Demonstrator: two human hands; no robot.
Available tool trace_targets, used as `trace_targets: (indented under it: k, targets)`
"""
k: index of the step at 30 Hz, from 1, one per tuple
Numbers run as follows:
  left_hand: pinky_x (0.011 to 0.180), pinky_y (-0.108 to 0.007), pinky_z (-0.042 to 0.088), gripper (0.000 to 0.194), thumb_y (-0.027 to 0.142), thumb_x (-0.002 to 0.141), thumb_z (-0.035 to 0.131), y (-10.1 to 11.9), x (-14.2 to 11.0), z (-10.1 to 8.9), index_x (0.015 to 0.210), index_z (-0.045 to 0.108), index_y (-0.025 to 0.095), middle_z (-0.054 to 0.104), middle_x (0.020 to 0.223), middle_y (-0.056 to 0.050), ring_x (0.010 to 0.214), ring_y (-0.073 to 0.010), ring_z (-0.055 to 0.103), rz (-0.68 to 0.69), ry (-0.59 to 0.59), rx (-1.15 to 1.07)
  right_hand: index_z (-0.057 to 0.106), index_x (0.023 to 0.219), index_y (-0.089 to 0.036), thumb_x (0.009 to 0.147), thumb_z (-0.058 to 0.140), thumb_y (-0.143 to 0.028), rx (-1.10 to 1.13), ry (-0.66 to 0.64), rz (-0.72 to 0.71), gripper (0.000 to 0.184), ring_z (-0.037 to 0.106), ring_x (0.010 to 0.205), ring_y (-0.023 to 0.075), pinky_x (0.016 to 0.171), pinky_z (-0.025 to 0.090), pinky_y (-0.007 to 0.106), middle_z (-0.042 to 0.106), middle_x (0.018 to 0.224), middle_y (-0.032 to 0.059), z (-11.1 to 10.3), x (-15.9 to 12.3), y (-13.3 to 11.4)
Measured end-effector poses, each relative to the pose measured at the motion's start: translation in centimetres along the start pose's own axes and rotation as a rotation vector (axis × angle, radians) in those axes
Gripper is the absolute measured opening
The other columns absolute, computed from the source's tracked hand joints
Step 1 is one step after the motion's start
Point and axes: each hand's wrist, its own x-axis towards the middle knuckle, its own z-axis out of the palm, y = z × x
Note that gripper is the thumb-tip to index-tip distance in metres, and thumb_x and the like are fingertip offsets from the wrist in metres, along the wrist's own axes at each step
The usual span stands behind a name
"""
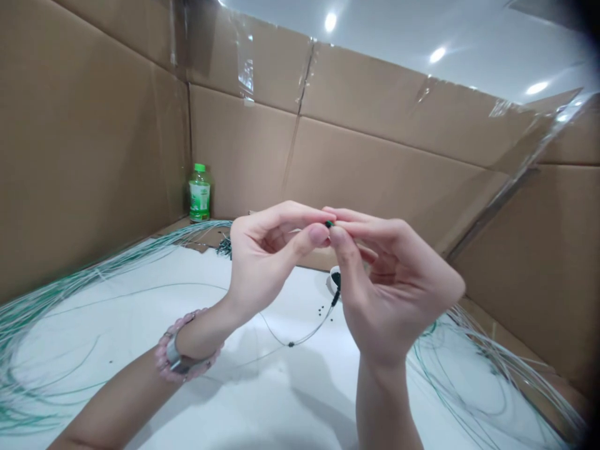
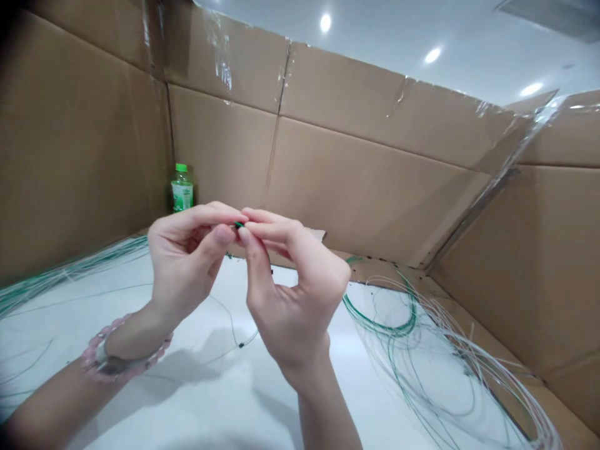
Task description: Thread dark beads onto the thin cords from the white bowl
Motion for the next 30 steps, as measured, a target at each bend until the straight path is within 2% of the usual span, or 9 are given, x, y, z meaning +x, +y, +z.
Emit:
trace_targets:
  k: [3, 8, 19, 25, 30]
  targets:
    - [0.065, -0.013, 0.059, 0.009, 0.019, 0.082, 0.069, -0.2, 0.1, -0.1, 0.085, 0.076, 0.024, 0.074, 0.083, 0.001, 0.074, -0.0078, 0.070, 0.006, 0.008, 0.021, 0.067, 0.084, -0.022, 0.079, 0.066, -0.004, 0.003, -0.014, 0.017, 0.018, 0.072, 0.087, 0.0170, 0.066, 0.064, 0.027, 0.074, 0.088, 0.0006, 0.0, 0.1, 0.0]
    - [0.062, -0.012, 0.059, 0.007, 0.019, 0.083, 0.069, -0.2, 0.2, -0.3, 0.084, 0.075, 0.023, 0.073, 0.075, 0.003, 0.062, -0.0051, 0.068, 0.002, 0.024, 0.046, 0.065, 0.088, -0.024, 0.079, 0.064, -0.005, 0.032, -0.050, 0.039, 0.020, 0.072, 0.086, 0.0132, 0.073, 0.064, 0.025, 0.072, 0.090, -0.0038, 0.0, 0.0, -0.1]
    - [0.055, -0.010, 0.057, 0.009, 0.013, 0.081, 0.068, 0.4, 0.4, -0.2, 0.081, 0.074, 0.020, 0.073, 0.078, 0.002, 0.063, -0.0057, 0.067, 0.040, -0.002, 0.193, 0.066, 0.083, -0.020, 0.073, 0.066, 0.000, -0.049, -0.024, -0.013, 0.022, 0.071, 0.077, 0.0131, 0.061, 0.064, 0.023, 0.073, 0.086, -0.0007, -0.3, 0.0, 0.0]
    - [0.054, -0.013, 0.056, 0.008, 0.013, 0.080, 0.069, 0.5, 0.4, -0.3, 0.079, 0.074, 0.019, 0.073, 0.076, 0.001, 0.063, -0.0073, 0.067, 0.082, -0.014, 0.280, 0.067, 0.084, -0.021, 0.075, 0.065, -0.001, -0.105, -0.062, -0.022, 0.022, 0.071, 0.078, 0.0143, 0.063, 0.064, 0.024, 0.073, 0.087, 0.0000, -0.6, 0.1, -0.1]
    - [0.056, -0.014, 0.057, 0.005, 0.016, 0.078, 0.072, 0.3, 0.4, -0.7, 0.082, 0.074, 0.019, 0.073, 0.077, 0.000, 0.067, -0.0090, 0.069, 0.124, -0.027, 0.340, 0.070, 0.084, -0.020, 0.078, 0.064, -0.001, -0.148, -0.105, -0.035, 0.021, 0.070, 0.073, 0.0111, 0.066, 0.061, 0.021, 0.075, 0.086, -0.0007, -1.1, 0.4, -0.2]
